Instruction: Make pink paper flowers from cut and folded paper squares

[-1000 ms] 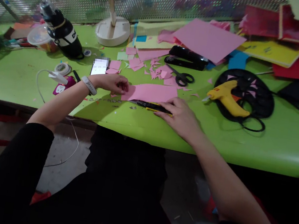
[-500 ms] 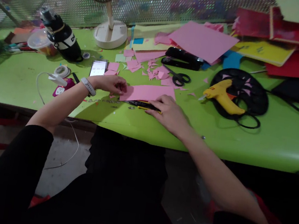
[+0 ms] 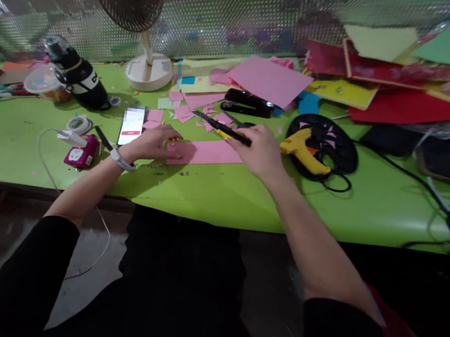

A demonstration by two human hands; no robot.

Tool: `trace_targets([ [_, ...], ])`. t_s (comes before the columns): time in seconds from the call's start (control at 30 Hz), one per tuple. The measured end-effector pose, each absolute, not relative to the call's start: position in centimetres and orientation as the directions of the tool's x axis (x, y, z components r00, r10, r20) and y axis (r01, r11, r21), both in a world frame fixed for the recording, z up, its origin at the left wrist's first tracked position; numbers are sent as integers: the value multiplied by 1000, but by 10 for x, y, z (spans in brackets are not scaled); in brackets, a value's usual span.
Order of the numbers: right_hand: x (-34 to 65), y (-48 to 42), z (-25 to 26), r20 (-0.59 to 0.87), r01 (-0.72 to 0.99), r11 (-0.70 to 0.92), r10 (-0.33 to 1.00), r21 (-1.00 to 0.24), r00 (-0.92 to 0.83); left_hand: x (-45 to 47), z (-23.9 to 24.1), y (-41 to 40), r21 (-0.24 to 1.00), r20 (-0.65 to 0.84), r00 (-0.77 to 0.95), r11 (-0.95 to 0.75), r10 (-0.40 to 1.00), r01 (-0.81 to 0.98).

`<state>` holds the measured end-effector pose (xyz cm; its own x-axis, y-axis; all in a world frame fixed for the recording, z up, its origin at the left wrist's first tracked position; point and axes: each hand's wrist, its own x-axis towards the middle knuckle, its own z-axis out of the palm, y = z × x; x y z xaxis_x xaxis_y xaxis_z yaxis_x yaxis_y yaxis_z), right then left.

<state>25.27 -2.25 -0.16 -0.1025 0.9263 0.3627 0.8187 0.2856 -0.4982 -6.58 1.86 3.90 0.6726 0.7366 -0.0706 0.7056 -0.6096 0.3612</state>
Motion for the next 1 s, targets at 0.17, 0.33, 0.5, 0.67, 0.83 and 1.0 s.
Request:
trace_targets([
  [0.17,206,34,-6,286,836,288,944,-466,-166,-65,27,12,291,-52,694,-654,718,699],
  [0.33,163,76,-12,310,823,275,942,-498,-128,-70,23,12,341,0,719,-676,695,653],
  [0.5,128,95,-11,281,820,257,952,-511,-123,-71,19,11,369,-18,707,-653,707,662],
  [0.67,103,95,-14,313,794,328,932,-512,-183,-71,15,11,377,-10,703,-649,711,661],
  [0.83,106,89,-13,271,841,321,938,-436,-217,-73,13,11,418,40,726,-672,686,612],
  [1.0,160,71,-1,210,788,462,887,-407,-412,-75,12,15,381,70,731,-696,679,609],
])
